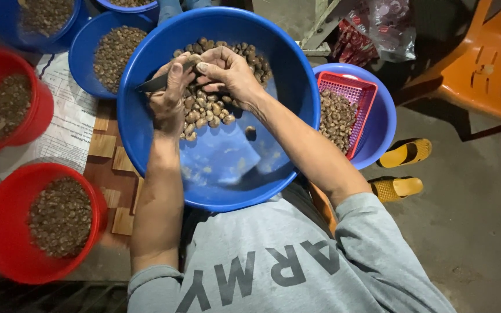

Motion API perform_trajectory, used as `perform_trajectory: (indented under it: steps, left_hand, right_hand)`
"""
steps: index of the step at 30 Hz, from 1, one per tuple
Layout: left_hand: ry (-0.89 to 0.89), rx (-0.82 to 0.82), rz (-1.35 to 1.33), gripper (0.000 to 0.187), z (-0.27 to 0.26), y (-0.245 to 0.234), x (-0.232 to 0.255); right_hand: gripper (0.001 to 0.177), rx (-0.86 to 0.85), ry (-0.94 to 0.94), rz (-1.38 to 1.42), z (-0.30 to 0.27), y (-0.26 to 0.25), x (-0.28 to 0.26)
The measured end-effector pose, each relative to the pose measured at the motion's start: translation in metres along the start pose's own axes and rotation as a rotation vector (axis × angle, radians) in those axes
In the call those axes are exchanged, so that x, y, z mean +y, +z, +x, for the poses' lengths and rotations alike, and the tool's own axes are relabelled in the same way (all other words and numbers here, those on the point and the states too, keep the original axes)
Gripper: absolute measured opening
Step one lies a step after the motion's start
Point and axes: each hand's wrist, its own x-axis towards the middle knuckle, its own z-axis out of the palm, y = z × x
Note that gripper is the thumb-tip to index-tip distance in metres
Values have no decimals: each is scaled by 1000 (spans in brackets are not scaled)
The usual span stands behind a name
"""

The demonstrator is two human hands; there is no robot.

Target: A person is sitting on the floor using a small tool to peel nuts in a large blue bowl.

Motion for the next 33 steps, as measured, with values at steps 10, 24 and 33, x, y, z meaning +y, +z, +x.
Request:
perform_trajectory:
  steps: [10, 24, 33]
  left_hand:
    - [-131, -13, -16, 45, 0, -5, -9]
    - [-82, -32, -158, 39, 1, -16, -33]
    - [-65, -56, -44, 44, 0, -16, -28]
  right_hand:
    - [23, 2, -362, -584, 1, -1, 8]
    - [21, -44, -141, -403, -4, 8, -4]
    - [24, -69, -483, -700, -8, 7, -6]
